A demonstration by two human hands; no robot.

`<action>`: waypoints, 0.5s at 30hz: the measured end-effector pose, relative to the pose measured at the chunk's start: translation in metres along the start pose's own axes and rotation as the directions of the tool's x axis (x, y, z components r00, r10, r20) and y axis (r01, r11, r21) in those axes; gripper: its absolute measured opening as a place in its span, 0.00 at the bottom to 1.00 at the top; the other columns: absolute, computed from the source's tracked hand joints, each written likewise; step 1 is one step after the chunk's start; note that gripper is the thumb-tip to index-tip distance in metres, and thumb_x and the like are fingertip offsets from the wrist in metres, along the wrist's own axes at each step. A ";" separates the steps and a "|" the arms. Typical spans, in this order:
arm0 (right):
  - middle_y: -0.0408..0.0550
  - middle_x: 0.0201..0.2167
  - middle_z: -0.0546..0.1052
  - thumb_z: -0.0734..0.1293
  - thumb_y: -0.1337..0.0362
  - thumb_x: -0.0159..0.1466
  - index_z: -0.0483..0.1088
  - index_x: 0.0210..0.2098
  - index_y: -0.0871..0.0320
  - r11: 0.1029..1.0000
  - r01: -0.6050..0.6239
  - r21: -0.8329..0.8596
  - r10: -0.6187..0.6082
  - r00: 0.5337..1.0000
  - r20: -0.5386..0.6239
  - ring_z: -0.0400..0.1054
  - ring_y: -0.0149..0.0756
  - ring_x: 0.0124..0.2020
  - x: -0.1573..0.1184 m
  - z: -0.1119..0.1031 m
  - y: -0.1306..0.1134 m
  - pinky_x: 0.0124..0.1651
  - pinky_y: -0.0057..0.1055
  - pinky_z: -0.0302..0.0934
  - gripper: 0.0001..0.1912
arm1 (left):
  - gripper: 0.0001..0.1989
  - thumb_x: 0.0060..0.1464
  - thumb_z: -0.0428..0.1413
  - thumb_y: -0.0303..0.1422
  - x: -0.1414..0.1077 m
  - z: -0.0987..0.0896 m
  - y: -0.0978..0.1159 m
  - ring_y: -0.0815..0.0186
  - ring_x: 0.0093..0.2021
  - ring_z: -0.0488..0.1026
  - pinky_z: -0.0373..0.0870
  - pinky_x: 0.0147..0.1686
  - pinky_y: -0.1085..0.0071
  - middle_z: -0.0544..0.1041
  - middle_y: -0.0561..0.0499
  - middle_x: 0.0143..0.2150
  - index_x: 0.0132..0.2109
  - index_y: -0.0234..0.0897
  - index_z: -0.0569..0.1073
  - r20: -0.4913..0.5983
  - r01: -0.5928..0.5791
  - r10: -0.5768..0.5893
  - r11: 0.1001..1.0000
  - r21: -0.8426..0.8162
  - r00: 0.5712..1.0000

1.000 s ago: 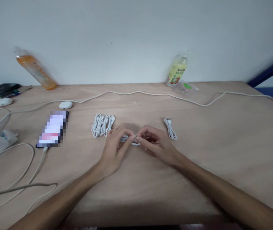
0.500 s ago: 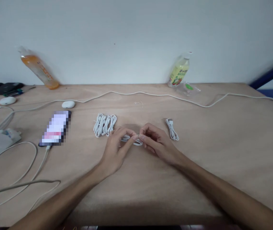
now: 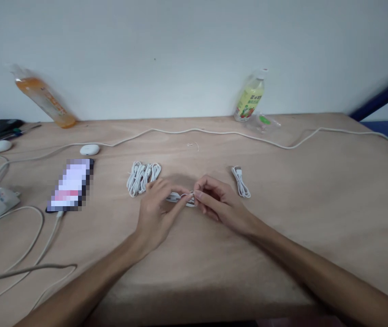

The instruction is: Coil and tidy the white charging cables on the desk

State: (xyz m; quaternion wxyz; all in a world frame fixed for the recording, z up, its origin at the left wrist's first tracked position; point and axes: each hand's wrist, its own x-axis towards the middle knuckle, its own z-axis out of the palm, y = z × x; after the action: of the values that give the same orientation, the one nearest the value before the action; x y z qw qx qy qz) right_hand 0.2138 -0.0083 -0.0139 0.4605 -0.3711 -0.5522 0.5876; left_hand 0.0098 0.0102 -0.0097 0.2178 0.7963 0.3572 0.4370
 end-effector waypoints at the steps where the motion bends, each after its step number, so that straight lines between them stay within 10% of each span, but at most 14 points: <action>1: 0.37 0.26 0.68 0.71 0.51 0.74 0.71 0.37 0.54 1.000 0.003 -0.003 -0.003 1.000 -0.002 0.56 0.27 0.22 0.000 0.000 0.000 0.22 0.26 0.47 0.15 | 0.03 0.69 0.64 0.32 0.000 0.000 0.001 0.61 0.39 0.78 0.66 0.51 0.58 0.85 0.55 0.37 0.42 0.44 0.80 -0.001 0.000 0.000 1.000 0.003 1.000; 15: 0.35 0.24 0.66 0.72 0.49 0.71 0.67 0.35 0.54 0.997 -0.056 0.054 0.056 0.998 0.001 0.54 0.27 0.21 0.001 0.003 0.001 0.22 0.26 0.47 0.18 | 0.07 0.70 0.60 0.34 0.003 -0.004 0.010 0.58 0.39 0.77 0.67 0.52 0.57 0.84 0.53 0.36 0.40 0.44 0.80 0.075 0.060 -0.060 0.998 0.003 0.995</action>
State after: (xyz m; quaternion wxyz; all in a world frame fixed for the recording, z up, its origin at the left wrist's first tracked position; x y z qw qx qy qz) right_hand 0.2107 -0.0086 -0.0143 0.4539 -0.3738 -0.5253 0.6150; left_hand 0.0111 0.0063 0.0004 0.2438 0.8012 0.3727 0.3997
